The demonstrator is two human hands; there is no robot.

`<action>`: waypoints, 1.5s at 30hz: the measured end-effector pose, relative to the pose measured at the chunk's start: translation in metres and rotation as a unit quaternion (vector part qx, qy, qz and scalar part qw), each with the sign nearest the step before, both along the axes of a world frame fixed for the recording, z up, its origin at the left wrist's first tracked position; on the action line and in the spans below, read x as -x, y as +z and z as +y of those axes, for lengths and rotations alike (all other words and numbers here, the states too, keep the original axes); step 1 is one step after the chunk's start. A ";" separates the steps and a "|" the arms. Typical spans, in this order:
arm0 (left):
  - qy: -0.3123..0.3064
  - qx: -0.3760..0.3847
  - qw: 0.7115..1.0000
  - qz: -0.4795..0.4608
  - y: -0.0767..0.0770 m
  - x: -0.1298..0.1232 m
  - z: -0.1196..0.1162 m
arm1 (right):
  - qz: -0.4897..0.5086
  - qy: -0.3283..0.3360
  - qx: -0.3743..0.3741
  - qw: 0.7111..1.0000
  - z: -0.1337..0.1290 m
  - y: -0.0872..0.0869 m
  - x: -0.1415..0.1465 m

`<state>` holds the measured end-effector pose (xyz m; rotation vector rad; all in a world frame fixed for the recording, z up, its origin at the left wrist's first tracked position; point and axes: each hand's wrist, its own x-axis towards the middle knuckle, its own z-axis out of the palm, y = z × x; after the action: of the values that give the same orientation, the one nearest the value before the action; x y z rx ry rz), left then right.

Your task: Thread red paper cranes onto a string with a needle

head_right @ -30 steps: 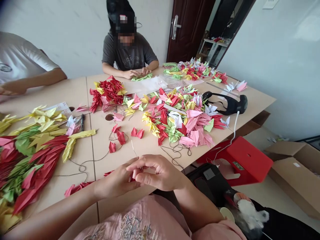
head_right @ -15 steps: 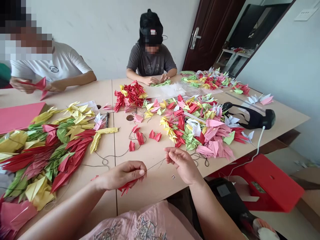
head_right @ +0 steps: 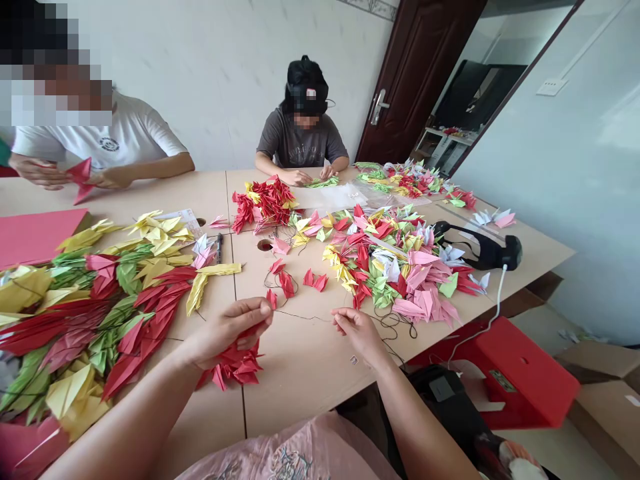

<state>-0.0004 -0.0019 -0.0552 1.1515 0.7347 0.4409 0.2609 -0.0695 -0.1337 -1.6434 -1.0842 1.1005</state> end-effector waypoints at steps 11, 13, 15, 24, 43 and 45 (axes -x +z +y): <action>0.021 -0.084 0.996 -0.030 0.039 0.009 0.000 | -0.025 0.174 -0.070 0.982 0.003 0.054 0.026; 0.006 -0.141 0.990 -0.022 0.046 0.004 0.000 | 0.153 0.278 -0.100 0.943 0.011 0.079 0.043; 0.001 -0.196 0.980 -0.024 0.052 0.001 0.000 | 0.229 0.320 -0.128 0.910 0.021 0.099 0.060; 0.123 -0.247 0.959 0.064 0.058 0.019 0.000 | 0.110 0.324 -0.172 0.924 0.058 0.132 0.089; 0.240 0.011 0.964 -0.118 0.054 0.013 0.007 | 0.009 0.242 -0.212 0.947 0.068 0.141 0.079; 0.203 0.033 0.965 -0.161 0.054 0.015 0.007 | 0.017 0.230 -0.220 0.948 0.067 0.143 0.077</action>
<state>-0.0150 0.0055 -0.0010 0.8357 0.6914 0.9190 0.1844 -0.0020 0.0095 -1.0412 -1.6092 1.0656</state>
